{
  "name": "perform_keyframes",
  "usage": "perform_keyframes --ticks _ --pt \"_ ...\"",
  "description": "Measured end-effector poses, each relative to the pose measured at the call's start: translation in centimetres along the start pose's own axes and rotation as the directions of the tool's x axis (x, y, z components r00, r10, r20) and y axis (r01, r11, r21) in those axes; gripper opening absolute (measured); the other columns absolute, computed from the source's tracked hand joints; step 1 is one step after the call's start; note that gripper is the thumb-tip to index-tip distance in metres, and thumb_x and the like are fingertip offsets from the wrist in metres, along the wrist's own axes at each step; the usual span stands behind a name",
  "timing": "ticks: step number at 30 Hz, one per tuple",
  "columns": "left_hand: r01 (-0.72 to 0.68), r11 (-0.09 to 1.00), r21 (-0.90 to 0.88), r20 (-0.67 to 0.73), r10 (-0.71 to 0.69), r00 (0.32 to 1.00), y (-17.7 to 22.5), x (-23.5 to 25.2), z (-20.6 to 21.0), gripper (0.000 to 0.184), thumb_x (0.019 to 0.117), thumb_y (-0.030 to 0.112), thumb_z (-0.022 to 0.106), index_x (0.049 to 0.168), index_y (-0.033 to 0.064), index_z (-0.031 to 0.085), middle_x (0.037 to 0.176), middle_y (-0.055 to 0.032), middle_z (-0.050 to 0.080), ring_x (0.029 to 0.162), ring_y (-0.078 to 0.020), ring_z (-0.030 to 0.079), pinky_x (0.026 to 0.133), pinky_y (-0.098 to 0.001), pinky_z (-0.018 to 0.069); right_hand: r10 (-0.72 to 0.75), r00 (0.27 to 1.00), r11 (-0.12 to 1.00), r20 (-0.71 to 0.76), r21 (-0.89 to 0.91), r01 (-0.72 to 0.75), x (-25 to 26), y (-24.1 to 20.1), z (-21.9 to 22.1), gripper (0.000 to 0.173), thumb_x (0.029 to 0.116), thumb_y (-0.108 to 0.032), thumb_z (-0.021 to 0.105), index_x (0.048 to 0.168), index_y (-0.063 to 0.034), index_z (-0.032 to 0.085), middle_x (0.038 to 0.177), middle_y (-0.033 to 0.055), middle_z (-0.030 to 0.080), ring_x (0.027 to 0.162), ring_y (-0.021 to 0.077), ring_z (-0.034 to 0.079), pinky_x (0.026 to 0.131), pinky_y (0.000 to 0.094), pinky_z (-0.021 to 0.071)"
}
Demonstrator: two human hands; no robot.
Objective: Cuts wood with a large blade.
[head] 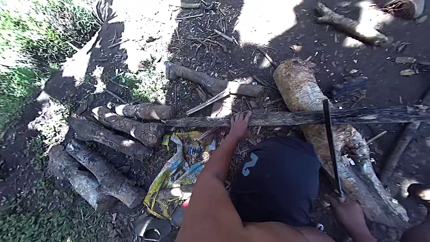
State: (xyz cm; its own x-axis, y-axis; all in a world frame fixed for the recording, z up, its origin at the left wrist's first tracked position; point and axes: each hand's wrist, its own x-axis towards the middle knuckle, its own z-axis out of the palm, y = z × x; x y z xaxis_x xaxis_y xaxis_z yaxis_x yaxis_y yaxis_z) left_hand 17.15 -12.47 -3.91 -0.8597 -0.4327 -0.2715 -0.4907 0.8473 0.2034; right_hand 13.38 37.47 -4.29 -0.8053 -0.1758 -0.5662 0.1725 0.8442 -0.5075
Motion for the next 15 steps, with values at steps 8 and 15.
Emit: perform_keyframes --ticks 8,15 --pt "-0.035 0.999 0.005 0.031 0.035 0.999 0.7 3.0 -0.1 0.099 0.0759 0.022 0.087 0.16 0.0284 0.036 0.152 -0.0157 0.051 0.14 -0.0404 0.047 0.108 -0.0725 0.0365 0.082 0.996 0.997 0.044 -0.018 -0.081 0.3 -0.4 -0.8 0.034 0.0934 -0.036 0.075 0.105 -0.0045 0.069 0.082 0.0173 0.067 0.074 0.0352 0.066 0.071 0.0634 0.0528" --pt "-0.076 0.992 0.105 0.151 0.06 0.987 0.3 4.3 -0.6 0.082 0.0738 0.023 0.082 0.15 0.0311 0.052 0.143 -0.0152 0.059 0.136 -0.0401 0.051 0.106 -0.0707 0.0381 0.11 0.99 0.994 0.092 -0.015 -0.109 0.0 0.2 -1.4 0.033 0.0945 -0.039 0.072 0.105 -0.0085 0.069 0.084 0.0148 0.068 0.078 0.0336 0.067 0.073 0.061 0.054"
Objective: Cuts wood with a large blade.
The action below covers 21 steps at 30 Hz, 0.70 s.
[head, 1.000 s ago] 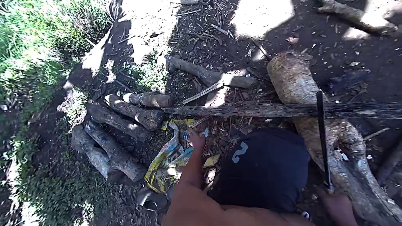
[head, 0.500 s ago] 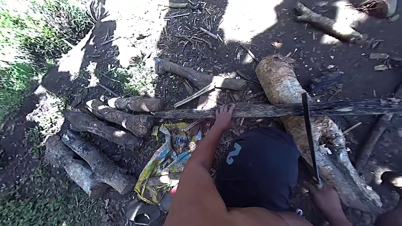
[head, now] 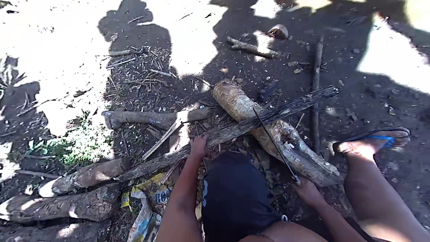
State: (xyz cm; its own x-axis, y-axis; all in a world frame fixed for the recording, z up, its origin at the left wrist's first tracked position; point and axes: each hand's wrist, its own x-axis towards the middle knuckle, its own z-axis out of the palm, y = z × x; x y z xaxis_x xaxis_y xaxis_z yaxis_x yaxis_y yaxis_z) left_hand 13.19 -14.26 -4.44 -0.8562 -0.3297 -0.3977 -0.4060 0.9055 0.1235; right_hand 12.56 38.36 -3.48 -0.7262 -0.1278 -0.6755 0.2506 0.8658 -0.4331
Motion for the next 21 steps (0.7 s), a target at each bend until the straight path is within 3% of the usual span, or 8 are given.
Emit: perform_keyframes --ticks 5,11,14,18,21 --pt "-0.011 0.999 -0.034 -0.057 0.01 0.998 1.6 -1.9 -0.9 0.077 0.0774 0.03 0.083 0.149 0.0321 0.054 0.142 -0.0176 0.059 0.135 -0.0419 0.051 0.108 -0.0701 0.0353 0.02 1.0 1.0 0.003 0.01 -0.02 -0.3 1.6 -0.1 0.032 0.0921 -0.04 0.073 0.104 -0.0104 0.07 0.087 0.0144 0.069 0.083 0.0336 0.068 0.077 0.0622 0.0535" --pt "-0.049 0.999 -0.004 -0.216 0.047 0.975 5.5 -2.5 -3.7 0.08 0.0735 0.044 0.083 0.148 0.0369 0.055 0.132 -0.0129 0.065 0.125 -0.0368 0.057 0.106 -0.0645 0.039 0.047 0.993 0.989 -0.106 0.142 -0.032 -0.2 0.8 -0.5 0.033 0.0928 -0.039 0.071 0.11 -0.0096 0.069 0.085 0.0131 0.069 0.077 0.0312 0.068 0.072 0.0599 0.0547" --pt "-0.056 0.998 0.027 -0.283 0.061 0.957 7.0 -2.6 -4.9 0.074 0.0741 0.045 0.083 0.144 0.0361 0.06 0.123 -0.012 0.068 0.118 -0.0355 0.061 0.104 -0.0625 0.0409 0.063 0.988 0.985 -0.14 0.169 -0.039 -0.3 0.3 -0.7 0.036 0.0927 -0.042 0.071 0.107 -0.009 0.069 0.082 0.0129 0.068 0.076 0.0314 0.068 0.072 0.0596 0.0546" --pt "-0.055 0.996 0.064 -0.292 0.072 0.954 5.3 -2.3 -4.3 0.076 0.0697 0.051 0.085 0.14 0.0371 0.062 0.122 -0.0103 0.07 0.119 -0.0336 0.062 0.104 -0.0628 0.041 0.041 0.992 0.994 -0.121 0.11 -0.028 -0.5 0.8 -0.9 0.042 0.0911 -0.048 0.07 0.112 -0.0116 0.069 0.088 0.0131 0.07 0.083 0.0333 0.069 0.077 0.0629 0.0551" --pt "-0.037 0.999 0.04 -0.245 0.045 0.969 2.5 -3.2 -4.3 0.078 0.0695 0.046 0.089 0.142 0.0347 0.061 0.128 -0.0142 0.068 0.122 -0.0382 0.06 0.106 -0.0677 0.039 0.005 0.996 0.998 -0.094 0.058 0.001 -0.6 0.9 -0.7 0.043 0.0897 -0.051 0.07 0.108 -0.0125 0.069 0.087 0.0121 0.069 0.083 0.0327 0.069 0.075 0.0627 0.0554"
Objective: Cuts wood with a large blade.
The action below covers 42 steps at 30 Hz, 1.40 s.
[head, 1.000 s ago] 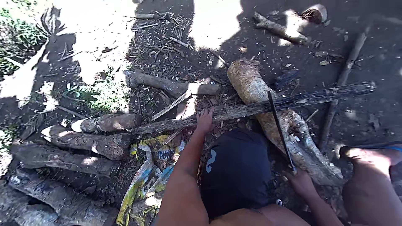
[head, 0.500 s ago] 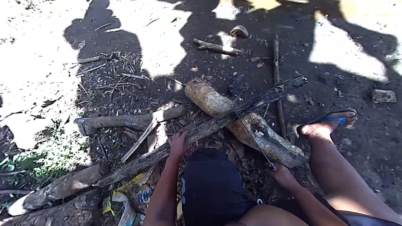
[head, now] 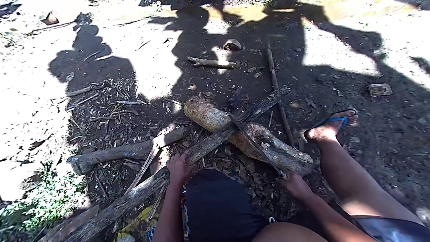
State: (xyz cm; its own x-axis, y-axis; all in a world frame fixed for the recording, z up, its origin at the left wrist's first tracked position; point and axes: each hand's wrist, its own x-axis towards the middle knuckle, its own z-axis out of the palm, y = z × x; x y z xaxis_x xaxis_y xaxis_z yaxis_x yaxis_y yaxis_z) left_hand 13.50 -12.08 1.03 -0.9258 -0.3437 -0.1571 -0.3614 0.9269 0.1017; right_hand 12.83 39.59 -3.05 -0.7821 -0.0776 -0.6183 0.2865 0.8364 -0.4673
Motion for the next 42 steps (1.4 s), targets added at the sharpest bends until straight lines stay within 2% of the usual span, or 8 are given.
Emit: perform_keyframes --ticks 14,21,24,26,28,30,33,42 --pt "0.261 0.965 0.002 0.116 -0.259 0.959 -9.3 -3.4 1.3 0.071 0.0783 0.029 0.082 0.145 0.0322 0.058 0.14 -0.0107 0.061 0.135 -0.0376 0.051 0.11 -0.076 0.0272 -0.076 0.991 0.989 0.107 -0.122 0.089 0.5 -2.0 1.0 0.043 0.0898 -0.058 0.066 0.105 -0.018 0.067 0.084 0.0071 0.069 0.083 0.029 0.069 0.075 0.0586 0.056" --pt "0.386 0.897 -0.215 -0.137 -0.419 0.898 -8.6 -8.3 2.1 0.101 0.0759 0.052 0.083 0.16 0.0181 0.037 0.165 -0.0287 0.025 0.15 -0.0525 0.026 0.112 -0.0781 0.0224 -0.048 0.998 0.998 0.029 -0.046 0.049 0.6 -1.7 0.5 0.04 0.0911 -0.054 0.069 0.105 -0.0165 0.068 0.081 0.0087 0.068 0.078 0.0292 0.069 0.072 0.0591 0.0553" --pt "0.427 0.691 -0.583 -0.342 -0.686 0.642 -7.7 -10.5 3.5 0.1 0.0857 0.038 0.081 0.158 -0.0063 0.028 0.16 -0.0373 0.026 0.148 -0.0521 0.03 0.121 -0.0605 0.0277 -0.059 0.998 0.998 0.029 -0.034 0.06 0.6 -1.5 0.7 0.039 0.0912 -0.052 0.07 0.102 -0.015 0.067 0.078 0.0087 0.067 0.076 0.0295 0.068 0.071 0.0588 0.0546" --pt "0.343 0.377 -0.86 -0.211 -0.876 0.433 -6.4 -10.8 3.4 0.102 0.0944 0.028 0.075 0.162 -0.0056 0.006 0.165 -0.0325 0.019 0.153 -0.0402 0.026 0.125 -0.0449 0.0277 -0.059 0.997 0.998 0.046 -0.022 0.06 0.4 -1.4 0.7 0.038 0.0915 -0.051 0.07 0.102 -0.0146 0.067 0.079 0.0089 0.067 0.076 0.0297 0.068 0.071 0.0582 0.0546" --pt "0.197 0.035 -0.98 0.033 -0.943 0.331 -5.4 -10.7 2.9 0.091 0.1023 0.031 0.065 0.163 0.0019 0.004 0.161 -0.0254 0.033 0.145 -0.0326 0.043 0.115 -0.0443 0.0438 -0.055 0.996 0.998 0.067 -0.016 0.056 0.5 -0.9 0.8 0.037 0.0911 -0.049 0.071 0.102 -0.0139 0.068 0.08 0.0092 0.068 0.078 0.0298 0.068 0.073 0.0582 0.0548" --pt "0.147 -0.197 -0.969 0.237 -0.907 0.349 -6.2 -10.1 3.5 0.075 0.1048 0.051 0.052 0.16 0.0085 0.025 0.149 -0.0195 0.053 0.129 -0.0327 0.058 0.098 -0.055 0.0538 -0.055 0.994 0.998 0.096 -0.018 0.057 0.7 -0.2 0.9 0.036 0.0906 -0.046 0.071 0.102 -0.0122 0.068 0.082 0.0107 0.068 0.079 0.0306 0.068 0.074 0.0585 0.0547" --pt "0.111 -0.384 -0.917 0.393 -0.814 0.427 -8.0 -8.8 4.2 0.077 0.1025 0.066 0.038 0.159 0.0148 0.026 0.156 -0.0187 0.044 0.134 -0.0385 0.053 0.097 -0.0628 0.0509 -0.035 0.989 0.998 0.142 -0.037 0.041 0.7 0.7 0.9 0.037 0.091 -0.046 0.071 0.103 -0.0113 0.069 0.086 0.0125 0.069 0.083 0.032 0.068 0.078 0.0599 0.0541" --pt "-0.027 -0.553 -0.833 0.497 -0.767 0.406 -8.5 -5.6 5.7 0.073 0.1055 0.063 0.037 0.151 0.006 0.036 0.141 -0.0241 0.053 0.118 -0.0347 0.064 0.091 -0.0506 0.0576 -0.026 0.99 0.999 0.141 -0.03 0.031 0.6 1.1 0.9 0.035 0.0911 -0.044 0.073 0.102 -0.0106 0.069 0.083 0.012 0.068 0.079 0.0309 0.068 0.075 0.0589 0.0546"
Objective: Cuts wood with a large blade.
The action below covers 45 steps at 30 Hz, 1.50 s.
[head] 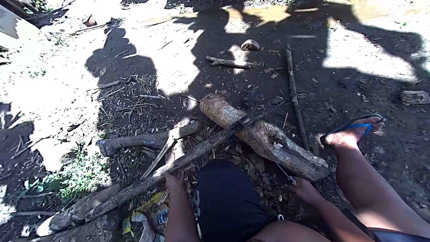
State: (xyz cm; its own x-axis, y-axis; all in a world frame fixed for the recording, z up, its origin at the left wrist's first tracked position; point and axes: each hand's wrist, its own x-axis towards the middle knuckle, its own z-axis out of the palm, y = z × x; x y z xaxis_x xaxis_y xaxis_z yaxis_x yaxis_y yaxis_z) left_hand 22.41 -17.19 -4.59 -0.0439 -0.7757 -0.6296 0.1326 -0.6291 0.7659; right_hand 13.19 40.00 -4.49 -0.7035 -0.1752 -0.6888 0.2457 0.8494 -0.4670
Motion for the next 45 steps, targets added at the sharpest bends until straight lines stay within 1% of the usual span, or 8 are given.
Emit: perform_keyframes --ticks 12,17,22,29,35,39,42,45 --pt "-0.009 0.979 -0.202 0.011 0.012 1.0 -0.3 0.4 2.2 0.067 0.106 0.061 0.03 0.154 0.0157 0.034 0.152 -0.0187 0.045 0.134 -0.0365 0.051 0.101 -0.0619 0.0488 0.012 1.0 1.0 -0.005 0.017 -0.012 0.5 0.7 0.7 0.034 0.0903 -0.041 0.075 0.103 -0.0103 0.07 0.085 0.0132 0.069 0.083 0.0319 0.068 0.078 0.0607 0.0536" --pt "-0.107 0.92 -0.376 0.073 0.145 0.987 1.5 -1.8 3.2 0.082 0.0976 0.078 0.013 0.156 0.024 0.034 0.155 -0.0122 0.046 0.14 -0.034 0.047 0.104 -0.0713 0.0428 0.008 0.999 1.0 -0.051 0.001 -0.008 -0.5 0.9 0.8 0.031 0.0921 -0.036 0.076 0.103 -0.0075 0.071 0.086 0.0178 0.069 0.082 0.0371 0.068 0.077 0.0651 0.0527" --pt "-0.253 0.842 -0.476 -0.035 0.269 0.962 5.5 -5.4 5.6 0.09 0.0915 0.086 0.008 0.16 0.0315 0.028 0.163 -0.0069 0.036 0.149 -0.0312 0.037 0.11 -0.0715 0.0375 -0.014 0.99 0.999 -0.137 -0.034 0.01 -0.8 0.9 0.7 0.036 0.091 -0.035 0.077 0.108 -0.0046 0.072 0.092 0.0236 0.071 0.089 0.0442 0.069 0.081 0.0714 0.0508" --pt "-0.466 0.702 -0.539 0.066 0.587 0.807 12.0 -14.5 12.1 0.089 0.094 0.08 0.004 0.152 0.0229 0.041 0.149 -0.0078 0.053 0.137 -0.0285 0.051 0.105 -0.0658 0.0459 -0.016 0.976 1.0 -0.218 0.004 0.017 -1.7 0.2 0.1 0.038 0.0914 -0.043 0.074 0.109 -0.0091 0.072 0.088 0.0209 0.071 0.085 0.0424 0.069 0.076 0.0712 0.0511" --pt "-0.458 0.679 -0.574 0.318 0.7 0.639 16.3 -23.7 18.9 0.08 0.0984 0.077 0.012 0.158 0.0282 0.033 0.158 -0.0042 0.045 0.146 -0.0256 0.043 0.114 -0.0635 0.0397 -0.034 0.968 0.995 -0.25 0.079 0.055 -1.8 -0.1 -0.3 0.04 0.092 -0.043 0.075 0.107 -0.0069 0.072 0.088 0.0213 0.07 0.086 0.0431 0.068 0.076 0.071 0.0508" --pt "-0.527 0.686 -0.501 0.414 0.725 0.55 15.2 -28.8 23.8 0.076 0.1043 0.069 0.016 0.157 0.0173 0.035 0.154 -0.0079 0.048 0.142 -0.0218 0.048 0.114 -0.0541 0.0443 -0.016 0.962 0.99 -0.273 0.128 0.053 -2.4 -0.2 -0.5 0.041 0.093 -0.042 0.075 0.105 -0.003 0.07 0.084 0.0231 0.068 0.081 0.0431 0.067 0.073 0.0706 0.0499" --pt "-0.625 0.632 -0.459 0.457 0.771 0.443 12.8 -31.5 27.2 0.074 0.1078 0.062 0.018 0.154 0.0081 0.039 0.148 -0.0122 0.053 0.137 -0.0193 0.052 0.114 -0.0456 0.0462 -0.055 0.948 0.976 -0.312 0.185 0.117 -3.4 -0.7 -0.5 0.042 0.0921 -0.035 0.075 0.114 0.0002 0.07 0.091 0.0271 0.07 0.084 0.0458 0.068 0.076 0.0717 0.0508" --pt "-0.687 0.608 -0.398 0.442 0.783 0.437 12.2 -34.9 29.4 0.062 0.1103 0.053 0.028 0.135 0.0027 0.055 0.119 -0.0145 0.066 0.11 -0.0205 0.066 0.097 -0.0442 0.0567 -0.112 0.934 0.955 -0.339 0.224 0.195 -2.4 0.0 0.2 0.048 0.0901 -0.036 0.075 0.119 0.0022 0.068 0.099 0.0234 0.071 0.088 0.037 0.07 0.081 0.0624 0.0548"
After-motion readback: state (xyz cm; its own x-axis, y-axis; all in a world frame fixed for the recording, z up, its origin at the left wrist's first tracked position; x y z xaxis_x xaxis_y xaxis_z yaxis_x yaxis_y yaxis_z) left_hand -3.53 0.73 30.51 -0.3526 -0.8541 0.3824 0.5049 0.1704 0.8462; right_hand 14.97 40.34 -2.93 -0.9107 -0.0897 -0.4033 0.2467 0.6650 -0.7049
